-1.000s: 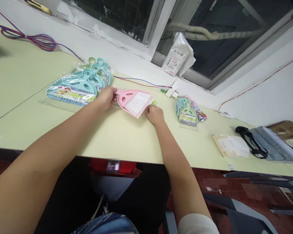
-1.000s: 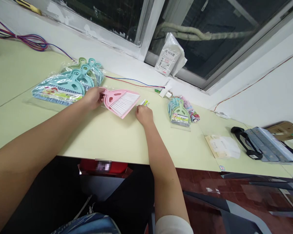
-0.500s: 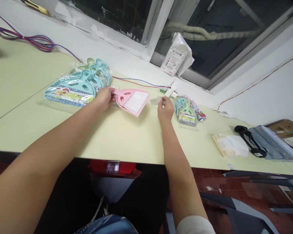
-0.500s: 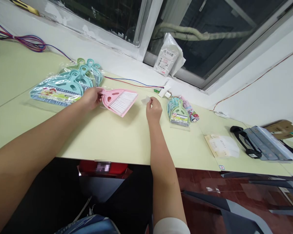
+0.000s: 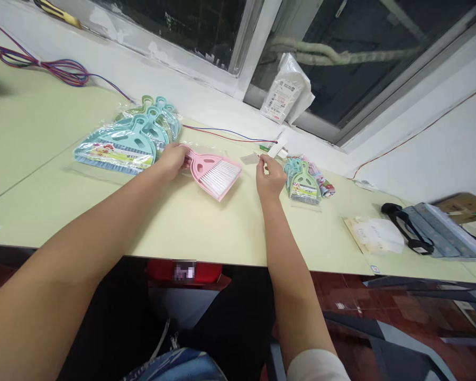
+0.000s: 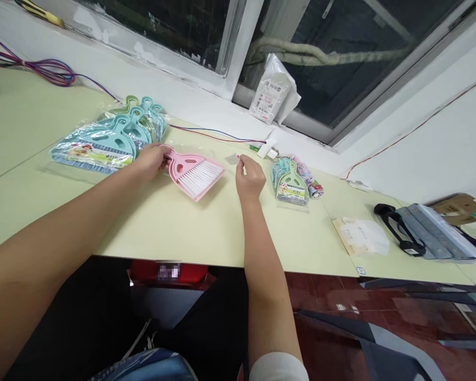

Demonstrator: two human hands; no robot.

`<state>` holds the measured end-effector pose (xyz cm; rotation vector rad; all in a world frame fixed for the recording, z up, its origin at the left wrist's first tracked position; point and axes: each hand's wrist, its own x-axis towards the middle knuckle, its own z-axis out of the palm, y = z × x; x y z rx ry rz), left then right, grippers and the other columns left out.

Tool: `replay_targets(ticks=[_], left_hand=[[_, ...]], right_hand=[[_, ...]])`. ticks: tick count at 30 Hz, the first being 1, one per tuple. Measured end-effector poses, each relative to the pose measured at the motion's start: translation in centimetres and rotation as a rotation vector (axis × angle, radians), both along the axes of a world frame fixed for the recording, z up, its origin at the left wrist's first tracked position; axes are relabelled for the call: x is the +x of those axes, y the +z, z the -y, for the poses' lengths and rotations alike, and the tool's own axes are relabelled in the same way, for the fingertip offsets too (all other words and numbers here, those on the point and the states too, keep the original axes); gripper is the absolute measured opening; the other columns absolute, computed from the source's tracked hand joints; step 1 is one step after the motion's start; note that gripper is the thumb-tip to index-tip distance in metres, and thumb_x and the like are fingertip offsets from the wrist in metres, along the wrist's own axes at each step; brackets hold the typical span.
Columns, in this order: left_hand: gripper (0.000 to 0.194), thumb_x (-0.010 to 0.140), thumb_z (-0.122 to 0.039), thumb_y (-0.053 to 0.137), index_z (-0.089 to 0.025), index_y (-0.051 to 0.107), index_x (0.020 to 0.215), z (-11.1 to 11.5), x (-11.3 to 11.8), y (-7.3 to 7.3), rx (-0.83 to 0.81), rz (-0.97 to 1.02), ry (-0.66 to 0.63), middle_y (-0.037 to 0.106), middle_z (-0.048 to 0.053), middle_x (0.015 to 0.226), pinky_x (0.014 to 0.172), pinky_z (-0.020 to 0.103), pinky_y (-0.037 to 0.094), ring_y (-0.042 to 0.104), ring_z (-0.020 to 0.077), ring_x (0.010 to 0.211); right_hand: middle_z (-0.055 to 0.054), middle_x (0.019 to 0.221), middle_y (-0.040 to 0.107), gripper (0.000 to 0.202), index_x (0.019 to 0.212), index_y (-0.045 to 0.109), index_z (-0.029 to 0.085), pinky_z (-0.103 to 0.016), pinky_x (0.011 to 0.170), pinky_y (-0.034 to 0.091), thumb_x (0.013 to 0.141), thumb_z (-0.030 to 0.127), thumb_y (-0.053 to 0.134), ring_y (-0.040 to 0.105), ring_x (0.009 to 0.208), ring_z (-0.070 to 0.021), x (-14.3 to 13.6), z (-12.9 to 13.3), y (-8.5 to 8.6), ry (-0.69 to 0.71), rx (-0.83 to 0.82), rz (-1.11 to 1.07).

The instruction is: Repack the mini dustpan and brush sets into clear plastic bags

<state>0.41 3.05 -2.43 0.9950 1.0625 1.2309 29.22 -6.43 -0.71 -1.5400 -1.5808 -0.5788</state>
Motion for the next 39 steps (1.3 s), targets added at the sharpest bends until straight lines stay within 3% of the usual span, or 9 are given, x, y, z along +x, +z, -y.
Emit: replay_targets(ticks=[3, 7, 13, 23, 39], left_hand=[[0.006, 0.072, -0.015, 0.063, -0.019, 0.06, 0.075, 0.4, 0.6, -0.2, 0.059, -0.066, -0.003, 0.063, 0.007, 0.063, 0.046, 0.025, 0.05, 0.059, 0.0172, 0.051], [0.007, 0.076, -0.016, 0.062, -0.02, 0.059, 0.081, 0.8, 1.4, -0.1, 0.057, -0.057, 0.02, 0.063, 0.006, 0.063, 0.046, 0.027, 0.052, 0.061, 0.0186, 0.051], [0.007, 0.085, -0.017, 0.056, -0.022, 0.056, 0.09, 1.0, 1.7, 0.1, 0.057, 0.007, 0.138, 0.064, 0.002, 0.065, 0.05, 0.025, 0.054, 0.062, 0.0163, 0.05], [0.001, 0.093, -0.022, 0.054, -0.022, 0.055, 0.092, 1.1, 1.9, 0.3, 0.037, 0.098, 0.148, 0.063, 0.0, 0.06, 0.05, 0.024, 0.054, 0.062, 0.0157, 0.049], [0.016, 0.091, -0.018, 0.049, -0.019, 0.061, 0.079, 1.2, 2.0, 0.5, 0.015, 0.153, 0.118, 0.065, 0.004, 0.059, 0.048, 0.024, 0.055, 0.062, 0.0156, 0.047]], right_hand=[[-0.012, 0.114, 0.08, 0.036, 0.115, 0.077, 0.021, -0.039, 0.1, 0.059, 0.106, 0.025, 0.042, 0.075, 0.107, -0.0232, -1.7, 0.7, 0.7, 0.076, 0.054, 0.088], [-0.01, 0.121, 0.079, 0.031, 0.117, 0.077, 0.023, -0.035, 0.104, 0.056, 0.105, 0.018, 0.049, 0.073, 0.116, -0.0219, -5.2, 2.7, 1.2, 0.169, -0.102, 0.295], [-0.01, 0.121, 0.079, 0.028, 0.115, 0.079, 0.023, -0.034, 0.102, 0.055, 0.104, 0.017, 0.054, 0.073, 0.115, -0.0226, -8.8, 5.0, -0.2, 0.3, -0.241, 0.396], [-0.006, 0.122, 0.08, 0.029, 0.118, 0.079, 0.024, -0.035, 0.094, 0.057, 0.105, 0.021, 0.053, 0.073, 0.109, -0.0229, -8.9, 5.0, -1.0, 0.338, -0.239, 0.31], [-0.006, 0.12, 0.08, 0.028, 0.117, 0.078, 0.024, -0.033, 0.093, 0.055, 0.104, 0.019, 0.053, 0.071, 0.109, -0.022, -8.7, 5.0, -1.0, 0.318, -0.251, 0.32]])
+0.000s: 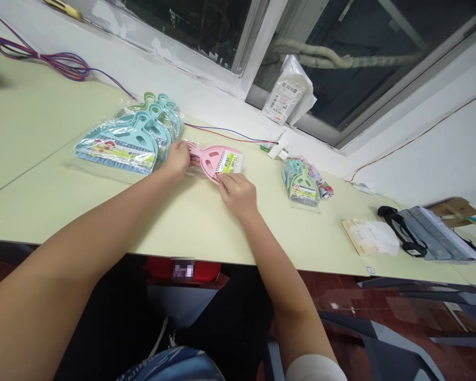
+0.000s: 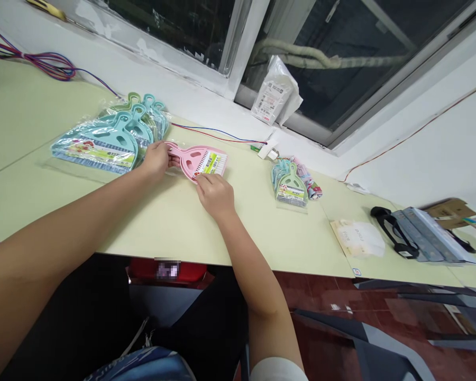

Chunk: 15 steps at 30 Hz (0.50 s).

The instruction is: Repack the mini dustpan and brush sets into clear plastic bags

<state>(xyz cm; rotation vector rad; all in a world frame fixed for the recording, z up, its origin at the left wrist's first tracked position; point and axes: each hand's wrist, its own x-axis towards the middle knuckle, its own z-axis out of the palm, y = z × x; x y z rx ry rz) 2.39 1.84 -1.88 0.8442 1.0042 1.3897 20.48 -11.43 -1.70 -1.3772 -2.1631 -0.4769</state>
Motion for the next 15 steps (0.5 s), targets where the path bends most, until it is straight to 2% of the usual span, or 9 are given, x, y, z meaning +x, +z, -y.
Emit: replay_targets(ticks=[8, 15], left_hand=[[0.012, 0.092, -0.027, 0.055, -0.02, 0.06, 0.083, 0.11, -0.07, 0.26, -0.015, -0.007, 0.005, 0.064, 0.003, 0.059, 0.048, 0.023, 0.054, 0.061, 0.0149, 0.046], [0.012, 0.089, -0.018, 0.051, -0.02, 0.061, 0.083, 0.1, -0.2, 0.21, -0.001, -0.008, 0.016, 0.067, 0.006, 0.066, 0.054, 0.027, 0.058, 0.064, 0.0164, 0.052]], right_hand=[[-0.007, 0.119, 0.08, 0.027, 0.116, 0.078, 0.023, -0.034, 0.097, 0.054, 0.104, 0.019, 0.053, 0.072, 0.109, -0.0216, -0.2, 0.16, 0.13, 0.029, -0.021, -0.009], [-0.008, 0.12, 0.079, 0.028, 0.118, 0.078, 0.023, -0.036, 0.099, 0.054, 0.104, 0.018, 0.054, 0.071, 0.112, -0.0229, -0.26, 0.11, 0.03, -0.001, -0.071, -0.014]])
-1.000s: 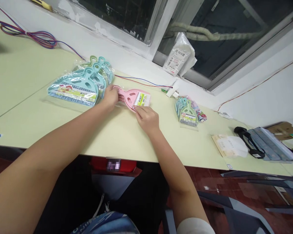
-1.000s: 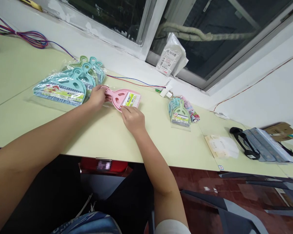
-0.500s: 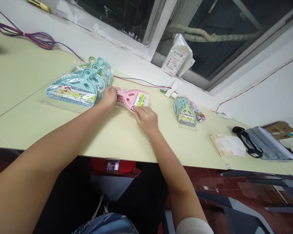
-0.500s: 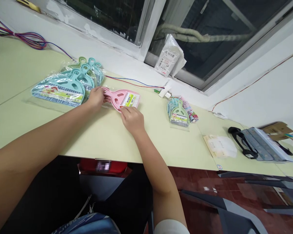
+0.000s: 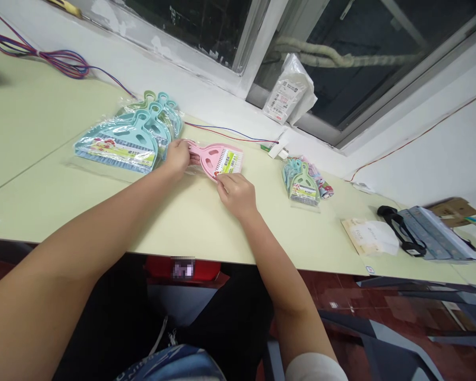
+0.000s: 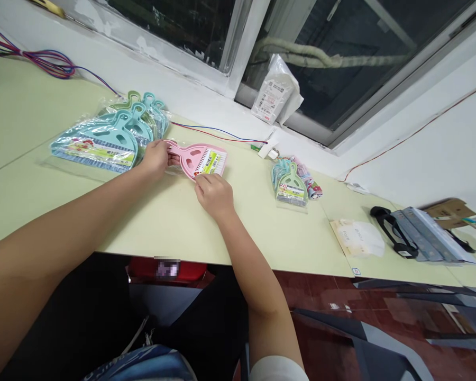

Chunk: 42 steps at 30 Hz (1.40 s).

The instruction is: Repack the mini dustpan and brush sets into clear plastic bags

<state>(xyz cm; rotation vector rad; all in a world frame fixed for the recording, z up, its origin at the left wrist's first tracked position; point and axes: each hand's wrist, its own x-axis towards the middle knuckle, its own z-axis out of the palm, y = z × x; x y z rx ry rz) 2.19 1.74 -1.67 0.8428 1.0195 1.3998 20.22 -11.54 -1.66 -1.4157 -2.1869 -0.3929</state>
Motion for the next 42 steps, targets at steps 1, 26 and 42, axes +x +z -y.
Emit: replay_targets(ticks=[1, 26, 42], left_hand=[[0.013, 0.089, -0.018, 0.051, -0.02, 0.061, 0.083, 0.0, 0.0, 0.0, -0.001, -0.004, 0.0, 0.067, 0.005, 0.065, 0.053, 0.026, 0.057, 0.064, 0.0161, 0.052], [0.011, 0.085, -0.02, 0.055, -0.019, 0.062, 0.078, 0.3, 0.6, 0.0, 0.033, 0.025, -0.071, 0.067, 0.006, 0.063, 0.048, 0.025, 0.055, 0.061, 0.0154, 0.048], [0.015, 0.093, -0.022, 0.053, -0.016, 0.063, 0.085, 0.7, 1.2, -0.7, -0.019, -0.01, -0.171, 0.067, 0.007, 0.063, 0.058, 0.028, 0.056, 0.062, 0.0152, 0.052]], right_hand=[[-0.008, 0.121, 0.079, 0.028, 0.118, 0.078, 0.023, -0.035, 0.099, 0.054, 0.104, 0.018, 0.054, 0.071, 0.112, -0.0226, 0.0, 0.0, -0.1, 0.003, 0.001, -0.001], [-0.015, 0.124, 0.074, 0.046, 0.132, 0.062, 0.018, -0.047, 0.101, 0.06, 0.093, 0.042, 0.071, 0.073, 0.116, -0.0263, 4.2, -3.8, -0.5, -0.307, -0.273, -1.316], [-0.008, 0.097, 0.083, 0.013, 0.108, 0.072, 0.014, -0.047, 0.095, 0.067, 0.095, 0.018, 0.07, 0.081, 0.092, -0.0236, 4.0, -5.7, -3.0, -0.084, -0.64, -1.855]])
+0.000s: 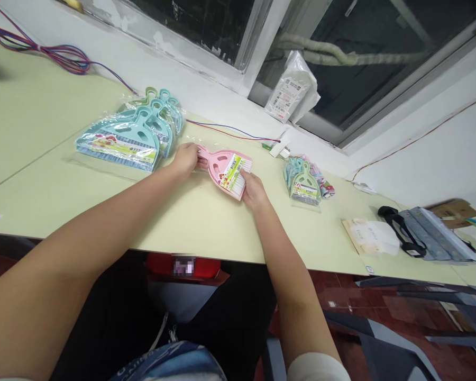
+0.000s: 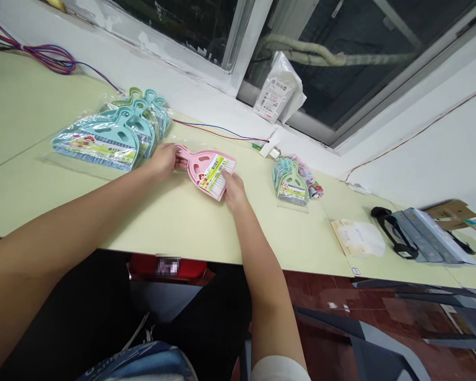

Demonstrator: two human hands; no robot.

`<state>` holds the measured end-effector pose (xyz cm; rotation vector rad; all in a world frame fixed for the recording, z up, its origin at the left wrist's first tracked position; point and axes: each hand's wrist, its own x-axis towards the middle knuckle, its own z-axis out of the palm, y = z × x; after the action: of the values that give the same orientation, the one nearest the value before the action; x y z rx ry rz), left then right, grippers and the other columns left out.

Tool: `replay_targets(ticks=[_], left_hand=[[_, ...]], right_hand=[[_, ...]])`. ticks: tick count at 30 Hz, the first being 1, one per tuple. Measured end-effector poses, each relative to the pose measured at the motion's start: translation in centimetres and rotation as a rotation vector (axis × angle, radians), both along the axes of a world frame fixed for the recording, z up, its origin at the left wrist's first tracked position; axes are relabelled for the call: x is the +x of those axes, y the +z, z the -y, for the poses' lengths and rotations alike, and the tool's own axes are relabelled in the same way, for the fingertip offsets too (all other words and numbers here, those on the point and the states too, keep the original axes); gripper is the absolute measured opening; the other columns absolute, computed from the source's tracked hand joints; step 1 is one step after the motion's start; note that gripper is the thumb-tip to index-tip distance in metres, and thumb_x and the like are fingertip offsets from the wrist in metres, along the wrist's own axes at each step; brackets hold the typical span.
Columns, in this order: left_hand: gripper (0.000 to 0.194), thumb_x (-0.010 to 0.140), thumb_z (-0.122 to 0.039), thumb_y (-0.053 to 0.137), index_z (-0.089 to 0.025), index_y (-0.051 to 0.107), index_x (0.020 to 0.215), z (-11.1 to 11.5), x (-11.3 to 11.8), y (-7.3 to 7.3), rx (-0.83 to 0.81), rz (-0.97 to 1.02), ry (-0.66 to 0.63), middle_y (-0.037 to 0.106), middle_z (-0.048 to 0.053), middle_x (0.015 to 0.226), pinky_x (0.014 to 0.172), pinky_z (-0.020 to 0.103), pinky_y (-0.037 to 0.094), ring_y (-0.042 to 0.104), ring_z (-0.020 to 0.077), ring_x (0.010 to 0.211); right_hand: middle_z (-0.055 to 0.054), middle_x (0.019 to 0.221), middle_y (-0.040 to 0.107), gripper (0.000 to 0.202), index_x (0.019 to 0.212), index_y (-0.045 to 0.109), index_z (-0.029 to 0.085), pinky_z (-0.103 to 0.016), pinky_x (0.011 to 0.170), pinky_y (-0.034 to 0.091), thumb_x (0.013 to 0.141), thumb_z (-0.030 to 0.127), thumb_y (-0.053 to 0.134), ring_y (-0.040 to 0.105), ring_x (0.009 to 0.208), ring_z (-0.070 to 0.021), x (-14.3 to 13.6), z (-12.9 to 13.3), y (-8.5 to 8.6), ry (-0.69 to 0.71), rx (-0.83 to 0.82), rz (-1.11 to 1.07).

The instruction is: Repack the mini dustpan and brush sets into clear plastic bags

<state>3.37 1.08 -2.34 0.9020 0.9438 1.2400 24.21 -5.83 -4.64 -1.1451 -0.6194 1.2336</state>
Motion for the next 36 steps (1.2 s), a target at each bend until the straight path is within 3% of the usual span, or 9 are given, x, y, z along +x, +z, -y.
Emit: replay_targets(ticks=[11, 19, 25, 28, 30, 33, 36], left_hand=[[0.008, 0.083, -0.022, 0.059, -0.019, 0.063, 0.077, -0.1, 0.1, 0.0, -0.009, 0.015, 0.004, 0.069, 0.009, 0.066, 0.051, 0.028, 0.057, 0.062, 0.0168, 0.051], [0.007, 0.087, -0.026, 0.061, -0.019, 0.061, 0.084, 0.0, -0.2, 0.3, 0.012, -0.066, -0.05, 0.066, 0.007, 0.064, 0.056, 0.029, 0.056, 0.062, 0.0159, 0.053], [0.009, 0.086, -0.027, 0.059, -0.019, 0.061, 0.084, 0.3, -0.4, 0.5, 0.103, -0.194, -0.103, 0.07, 0.006, 0.073, 0.051, 0.027, 0.052, 0.06, 0.0147, 0.052], [0.011, 0.087, -0.027, 0.056, -0.018, 0.062, 0.089, 0.1, -0.8, 0.5, 0.136, -0.259, -0.099, 0.072, 0.008, 0.084, 0.056, 0.032, 0.055, 0.061, 0.016, 0.056], [0.015, 0.09, -0.029, 0.054, -0.02, 0.063, 0.096, -0.2, -1.3, 0.6, 0.191, -0.341, -0.02, 0.072, 0.009, 0.095, 0.063, 0.033, 0.058, 0.066, 0.0179, 0.067], [0.022, 0.095, -0.031, 0.051, -0.022, 0.065, 0.109, -0.6, -2.4, 0.8, 0.341, -0.577, 0.145, 0.072, 0.01, 0.11, 0.081, 0.036, 0.059, 0.069, 0.022, 0.092], [0.029, 0.093, -0.03, 0.053, -0.02, 0.068, 0.116, -0.8, -3.4, 0.8, 0.452, -0.892, 0.157, 0.073, 0.013, 0.116, 0.098, 0.042, 0.054, 0.067, 0.0278, 0.107]], right_hand=[[-0.008, 0.101, 0.083, 0.021, 0.114, 0.069, 0.014, -0.048, 0.095, 0.066, 0.096, 0.024, 0.07, 0.081, 0.095, -0.0234, -0.1, -0.1, 0.0, 0.001, 0.01, -0.012], [-0.01, 0.11, 0.082, 0.038, 0.123, 0.068, 0.015, -0.051, 0.097, 0.065, 0.11, 0.035, 0.038, 0.079, 0.103, -0.0251, -0.9, 0.7, 1.7, 0.039, 0.004, -0.131], [-0.01, 0.104, 0.082, 0.044, 0.121, 0.071, 0.013, -0.051, 0.098, 0.064, 0.112, 0.034, 0.033, 0.08, 0.097, -0.0248, -1.3, 1.5, 2.7, 0.018, 0.008, -0.15], [-0.009, 0.102, 0.082, 0.044, 0.123, 0.07, 0.012, -0.05, 0.099, 0.063, 0.112, 0.033, 0.034, 0.08, 0.094, -0.0238, -0.9, 1.1, 2.3, -0.01, -0.012, -0.155], [-0.008, 0.103, 0.082, 0.042, 0.126, 0.069, 0.013, -0.05, 0.098, 0.064, 0.113, 0.034, 0.035, 0.08, 0.093, -0.0234, -0.4, 0.8, 2.0, -0.037, -0.031, -0.16], [-0.008, 0.106, 0.082, 0.039, 0.13, 0.067, 0.013, -0.05, 0.098, 0.064, 0.112, 0.033, 0.039, 0.08, 0.094, -0.0225, 0.4, 0.3, 1.8, -0.093, -0.046, -0.162], [-0.008, 0.107, 0.082, 0.039, 0.133, 0.066, 0.012, -0.047, 0.098, 0.064, 0.112, 0.031, 0.04, 0.08, 0.096, -0.0209, 1.1, 0.2, 2.2, -0.149, -0.05, -0.163]])
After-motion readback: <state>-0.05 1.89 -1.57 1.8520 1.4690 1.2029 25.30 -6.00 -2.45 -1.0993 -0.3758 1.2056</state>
